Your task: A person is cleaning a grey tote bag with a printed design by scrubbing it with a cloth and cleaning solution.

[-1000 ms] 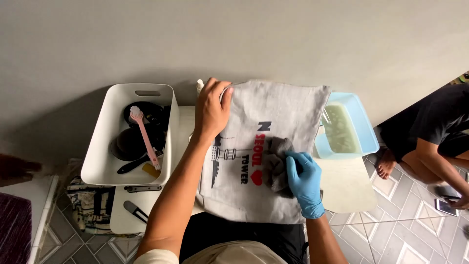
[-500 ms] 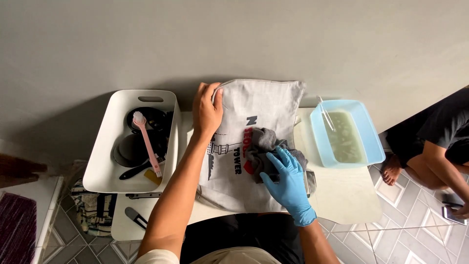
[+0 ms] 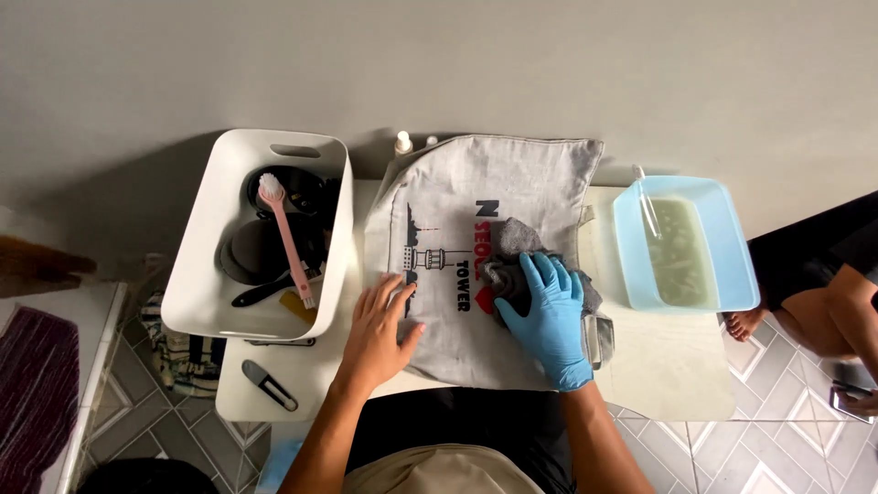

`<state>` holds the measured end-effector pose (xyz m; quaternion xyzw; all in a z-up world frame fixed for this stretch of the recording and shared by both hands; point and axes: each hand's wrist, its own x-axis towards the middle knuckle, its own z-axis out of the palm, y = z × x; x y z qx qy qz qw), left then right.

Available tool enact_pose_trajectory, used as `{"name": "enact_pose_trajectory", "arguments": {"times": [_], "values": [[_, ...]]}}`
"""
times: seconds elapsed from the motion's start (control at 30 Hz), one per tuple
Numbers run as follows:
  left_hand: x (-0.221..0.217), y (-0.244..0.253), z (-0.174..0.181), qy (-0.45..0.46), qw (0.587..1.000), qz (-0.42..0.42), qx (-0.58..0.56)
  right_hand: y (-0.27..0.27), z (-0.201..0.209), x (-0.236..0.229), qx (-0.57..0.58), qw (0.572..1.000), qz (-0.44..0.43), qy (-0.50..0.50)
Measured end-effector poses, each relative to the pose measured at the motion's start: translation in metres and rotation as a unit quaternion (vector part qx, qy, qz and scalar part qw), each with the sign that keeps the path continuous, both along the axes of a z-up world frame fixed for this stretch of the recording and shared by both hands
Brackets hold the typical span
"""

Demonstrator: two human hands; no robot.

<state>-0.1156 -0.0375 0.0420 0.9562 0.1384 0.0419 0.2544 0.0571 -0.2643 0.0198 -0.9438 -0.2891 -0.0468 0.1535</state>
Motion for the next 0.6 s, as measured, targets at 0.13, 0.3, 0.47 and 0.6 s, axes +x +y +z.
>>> {"name": "enact_pose_trajectory", "arguments": {"times": [0.13, 0.3, 0.47, 0.6], "values": [[-0.012, -0.005, -0.005, -0.001, 1.0, 0.0, -0.018, 0.009, -0.007, 0.024, -0.052, 0.997, 0.003, -0.05], [-0.01, -0.007, -0.002, -0.017, 0.997, -0.028, -0.072, 0.032, 0.013, 0.016, 0.018, 0.998, 0.025, -0.062], [0.011, 0.007, -0.008, -0.063, 0.996, -0.014, -0.066, 0.077, 0.018, -0.027, 0.008, 0.99, 0.142, 0.009], [0.038, 0.012, -0.003, -0.11, 0.983, -0.044, -0.137, 0.098, -0.022, -0.035, -0.055, 0.978, 0.2, 0.026]]}}
